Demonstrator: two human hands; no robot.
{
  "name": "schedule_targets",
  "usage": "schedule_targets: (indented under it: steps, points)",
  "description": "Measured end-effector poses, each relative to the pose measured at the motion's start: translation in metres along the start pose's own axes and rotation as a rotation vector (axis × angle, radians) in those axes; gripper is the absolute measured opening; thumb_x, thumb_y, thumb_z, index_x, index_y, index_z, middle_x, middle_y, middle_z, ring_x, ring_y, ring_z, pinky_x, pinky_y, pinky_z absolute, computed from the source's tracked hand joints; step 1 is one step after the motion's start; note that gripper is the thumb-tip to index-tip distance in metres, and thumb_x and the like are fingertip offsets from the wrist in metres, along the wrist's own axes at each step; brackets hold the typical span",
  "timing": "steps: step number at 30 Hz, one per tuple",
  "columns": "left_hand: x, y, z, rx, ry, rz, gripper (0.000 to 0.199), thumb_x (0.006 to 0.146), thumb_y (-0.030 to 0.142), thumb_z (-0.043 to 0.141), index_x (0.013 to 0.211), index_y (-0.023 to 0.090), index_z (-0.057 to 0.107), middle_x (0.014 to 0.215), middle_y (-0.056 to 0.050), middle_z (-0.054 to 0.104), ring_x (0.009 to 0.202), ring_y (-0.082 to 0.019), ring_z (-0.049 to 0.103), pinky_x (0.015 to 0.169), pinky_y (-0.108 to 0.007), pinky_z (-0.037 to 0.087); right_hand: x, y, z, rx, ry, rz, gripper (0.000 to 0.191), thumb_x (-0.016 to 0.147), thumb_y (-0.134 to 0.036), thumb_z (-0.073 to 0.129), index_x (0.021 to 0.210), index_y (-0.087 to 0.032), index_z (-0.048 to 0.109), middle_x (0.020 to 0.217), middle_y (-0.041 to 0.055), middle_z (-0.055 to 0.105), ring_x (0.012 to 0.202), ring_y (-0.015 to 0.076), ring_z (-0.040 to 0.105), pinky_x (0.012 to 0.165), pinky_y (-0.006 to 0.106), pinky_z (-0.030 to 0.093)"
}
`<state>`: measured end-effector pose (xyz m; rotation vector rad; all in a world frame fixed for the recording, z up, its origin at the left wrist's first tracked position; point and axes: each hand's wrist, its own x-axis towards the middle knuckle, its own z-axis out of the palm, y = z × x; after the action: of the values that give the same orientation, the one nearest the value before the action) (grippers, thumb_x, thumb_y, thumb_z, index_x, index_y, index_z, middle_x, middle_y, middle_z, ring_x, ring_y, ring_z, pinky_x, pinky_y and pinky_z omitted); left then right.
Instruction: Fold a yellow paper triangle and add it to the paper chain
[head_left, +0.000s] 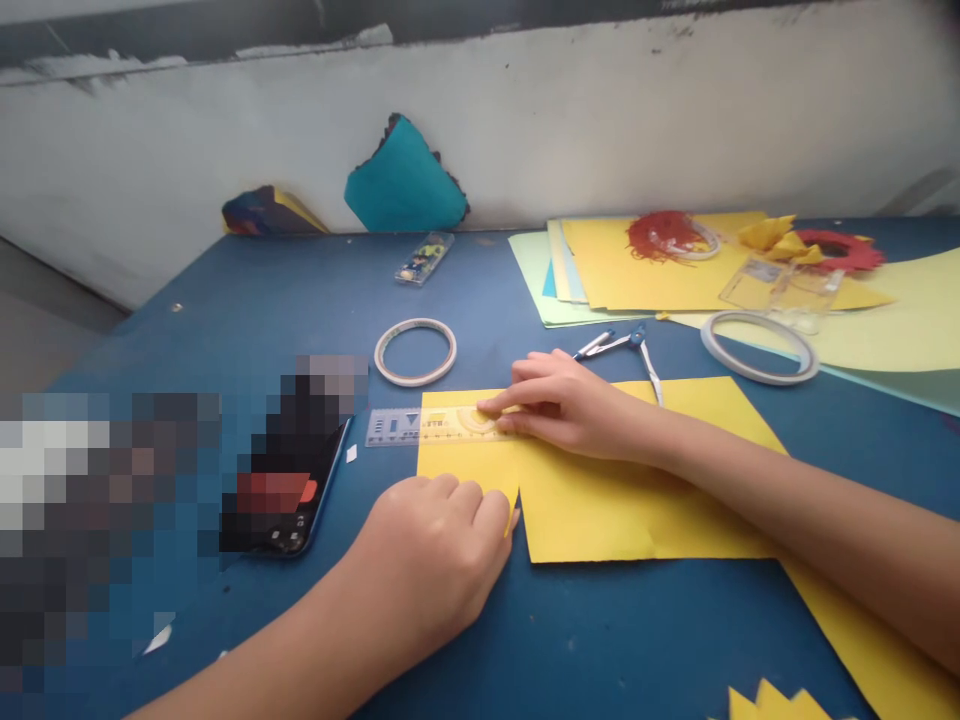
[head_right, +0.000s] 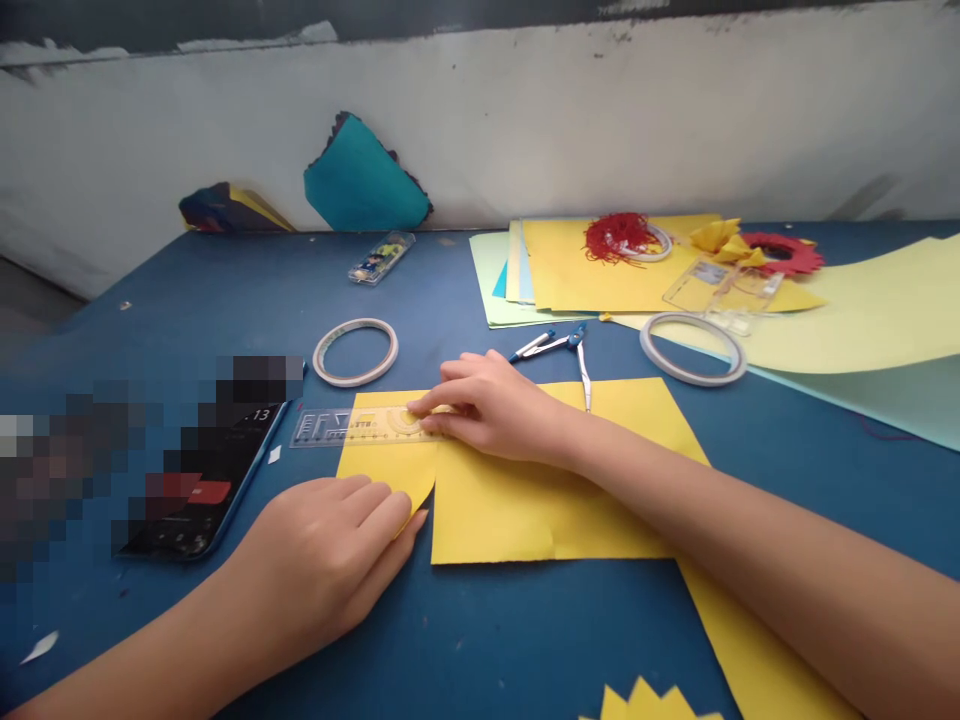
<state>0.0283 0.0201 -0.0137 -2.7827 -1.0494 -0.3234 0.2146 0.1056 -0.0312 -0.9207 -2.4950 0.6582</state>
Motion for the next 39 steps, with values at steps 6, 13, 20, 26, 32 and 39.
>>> schedule_targets:
  steps: [6, 13, 20, 26, 32, 39]
  points:
    - [-0.002, 0.001, -0.001, -0.11, -0.039, -0.138, 0.028, 0.085, 0.017, 0.039, 0.057, 0.019, 0.045, 0.047, 0.001, 0.05, 0.041, -0.014, 0.045, 0.044, -0.028, 0.023, -0.001, -0.001, 0.0, -0.003, -0.007, 0.0, 0.019, 0.086, -0.025, 0.053, 0.1, -0.022, 0.067, 0.069, 0.0014, 0.05, 0.072, 0.0152, 0.044, 0.066, 0.029, 0.026]
    - [-0.002, -0.004, -0.003, -0.256, -0.064, -0.312, 0.032, 0.088, 0.02, 0.036, 0.057, 0.018, 0.045, 0.049, 0.003, 0.051, 0.041, -0.009, 0.044, 0.045, -0.023, 0.027, 0.001, 0.0, 0.0, -0.019, -0.015, -0.002, 0.02, 0.087, -0.026, 0.053, 0.1, -0.022, 0.067, 0.069, 0.0015, 0.049, 0.072, 0.0154, 0.044, 0.065, 0.028, 0.025]
    - [0.006, -0.016, -0.003, 0.01, 0.129, -0.227, 0.028, 0.087, 0.02, 0.04, 0.062, 0.016, 0.053, 0.057, -0.002, 0.055, 0.053, -0.013, 0.048, 0.052, -0.025, 0.034, 0.001, 0.001, 0.001, -0.02, -0.009, -0.026, 0.02, 0.087, -0.026, 0.051, 0.099, -0.021, 0.067, 0.069, 0.0015, 0.049, 0.071, 0.0152, 0.044, 0.065, 0.028, 0.025]
    - [0.012, -0.022, -0.01, 0.138, 0.148, -0.239, 0.033, 0.087, 0.02, 0.04, 0.057, 0.015, 0.053, 0.055, -0.001, 0.051, 0.052, -0.013, 0.043, 0.051, -0.026, 0.032, 0.001, 0.0, 0.0, -0.006, -0.006, -0.019, 0.02, 0.087, -0.027, 0.052, 0.099, -0.022, 0.067, 0.068, 0.0009, 0.048, 0.07, 0.015, 0.044, 0.065, 0.028, 0.024]
    - [0.013, -0.029, -0.007, -0.025, 0.031, -0.494, 0.03, 0.088, 0.031, 0.042, 0.067, 0.016, 0.057, 0.062, 0.0, 0.059, 0.056, -0.012, 0.05, 0.051, -0.023, 0.032, 0.0, -0.001, 0.0, -0.003, -0.013, -0.001, 0.02, 0.087, -0.028, 0.052, 0.097, -0.022, 0.067, 0.068, 0.0004, 0.048, 0.069, 0.0146, 0.043, 0.065, 0.028, 0.024]
    - [0.016, -0.032, -0.006, -0.065, -0.048, -0.567, 0.029, 0.088, 0.032, 0.041, 0.071, 0.018, 0.059, 0.064, 0.001, 0.061, 0.055, -0.012, 0.051, 0.05, -0.023, 0.029, 0.001, -0.001, 0.0, -0.002, -0.022, 0.005, 0.021, 0.088, -0.029, 0.05, 0.098, -0.023, 0.067, 0.07, 0.0011, 0.049, 0.07, 0.015, 0.043, 0.067, 0.029, 0.025]
